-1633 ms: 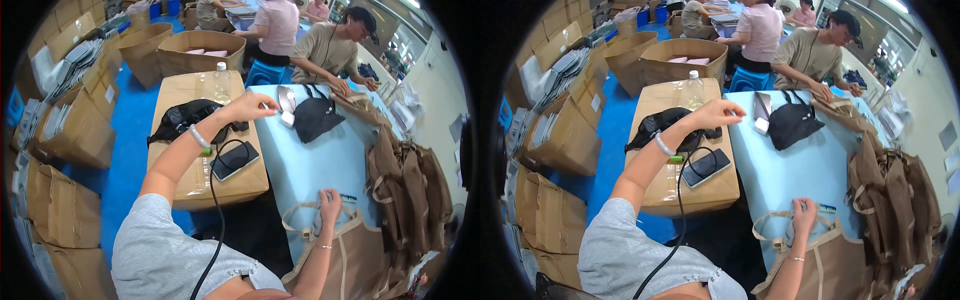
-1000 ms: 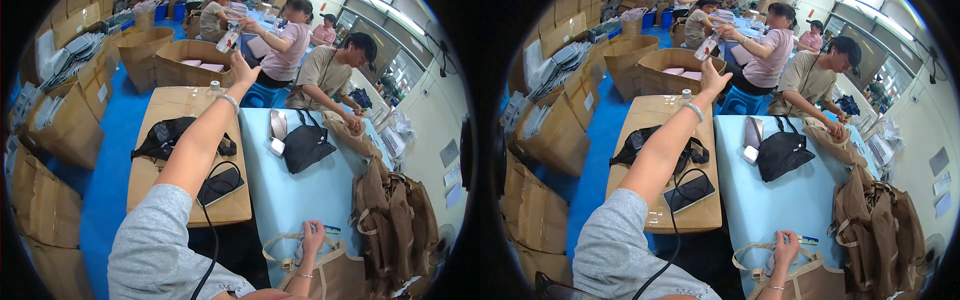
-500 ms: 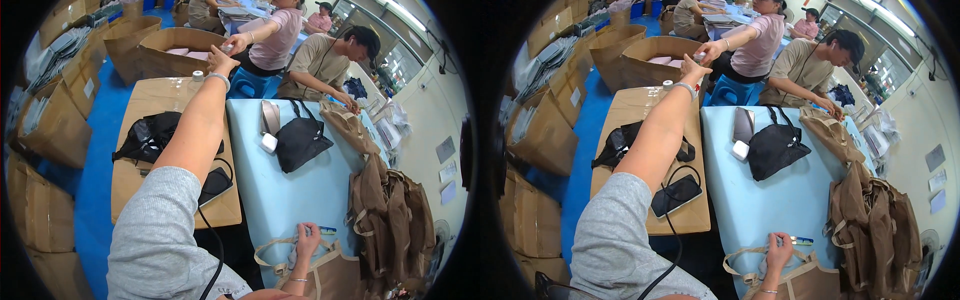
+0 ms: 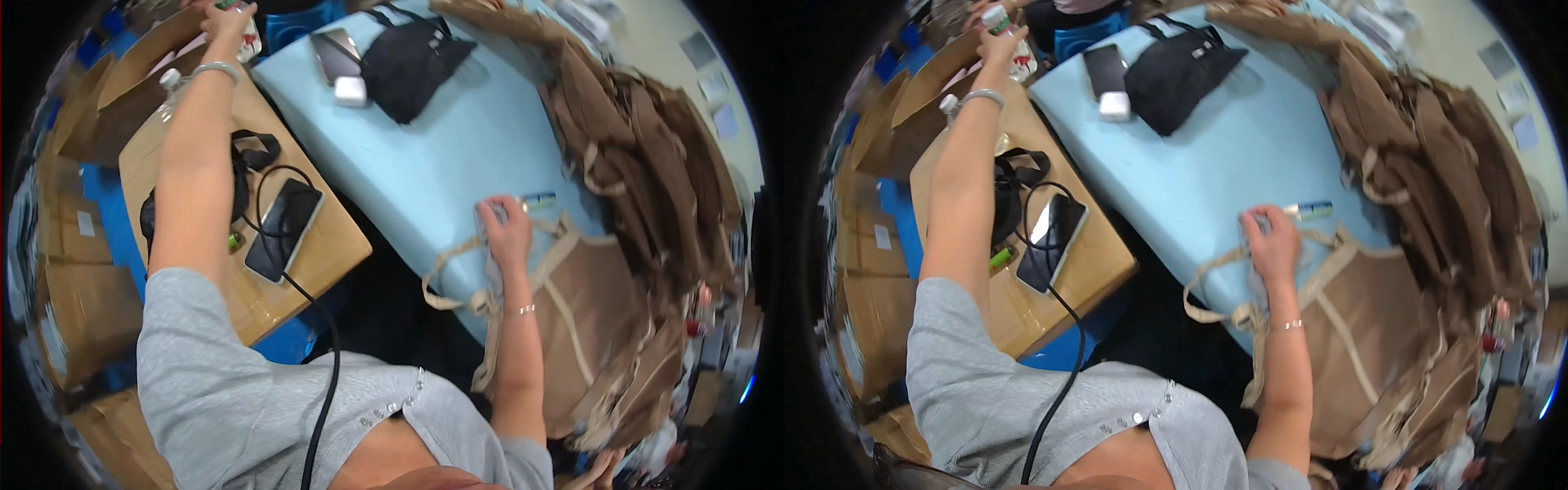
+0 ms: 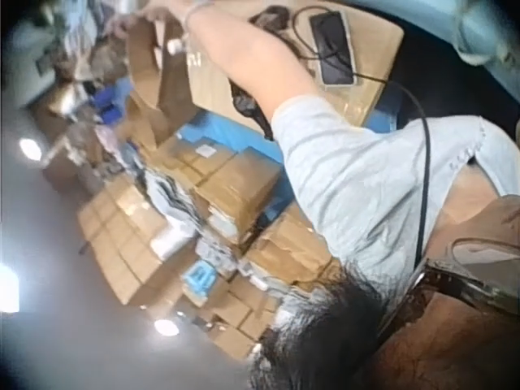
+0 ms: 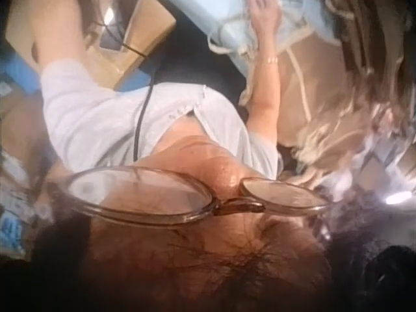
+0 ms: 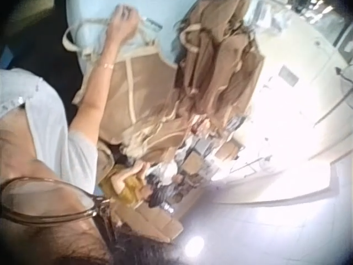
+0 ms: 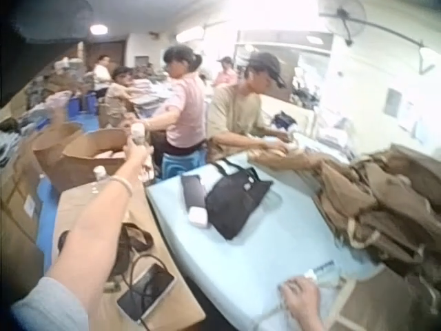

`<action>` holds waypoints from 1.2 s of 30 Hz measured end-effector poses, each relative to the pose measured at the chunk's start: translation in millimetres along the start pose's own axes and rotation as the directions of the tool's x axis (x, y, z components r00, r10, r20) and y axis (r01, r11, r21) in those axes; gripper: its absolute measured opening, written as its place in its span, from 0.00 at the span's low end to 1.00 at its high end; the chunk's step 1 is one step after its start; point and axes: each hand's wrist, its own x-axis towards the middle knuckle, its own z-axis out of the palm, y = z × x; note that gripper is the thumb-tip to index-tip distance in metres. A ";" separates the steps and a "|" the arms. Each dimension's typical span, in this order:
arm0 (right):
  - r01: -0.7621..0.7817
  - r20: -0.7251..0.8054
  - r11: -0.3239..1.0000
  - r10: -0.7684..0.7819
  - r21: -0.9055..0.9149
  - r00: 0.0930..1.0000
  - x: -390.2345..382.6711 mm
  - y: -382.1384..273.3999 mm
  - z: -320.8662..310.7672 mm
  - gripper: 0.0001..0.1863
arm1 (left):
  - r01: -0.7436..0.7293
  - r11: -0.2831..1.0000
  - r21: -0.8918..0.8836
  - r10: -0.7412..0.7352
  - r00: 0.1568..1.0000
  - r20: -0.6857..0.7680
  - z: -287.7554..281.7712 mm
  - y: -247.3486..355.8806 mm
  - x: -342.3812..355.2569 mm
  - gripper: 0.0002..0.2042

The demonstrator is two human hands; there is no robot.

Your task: Applying finishing liquid to the straps and seams of mesh bags using a cloth.

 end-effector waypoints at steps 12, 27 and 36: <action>0.031 -0.116 0.946 0.007 0.324 0.993 -3.0 16.7 -13.7 0.07 | -0.466 0.417 -0.781 0.896 0.356 0.266 -94.6 136.2 -306.8 0.39; -0.220 0.114 0.318 0.320 0.922 0.941 -29.2 -27.5 -29.6 0.08 | -0.856 0.210 -0.472 0.891 -0.031 0.452 -125.5 136.0 -410.5 0.32; -0.224 0.167 0.174 0.293 0.959 0.941 -29.5 -17.9 -14.3 0.09 | -0.931 0.077 -0.357 0.905 -0.085 0.416 -125.4 143.7 -413.1 0.33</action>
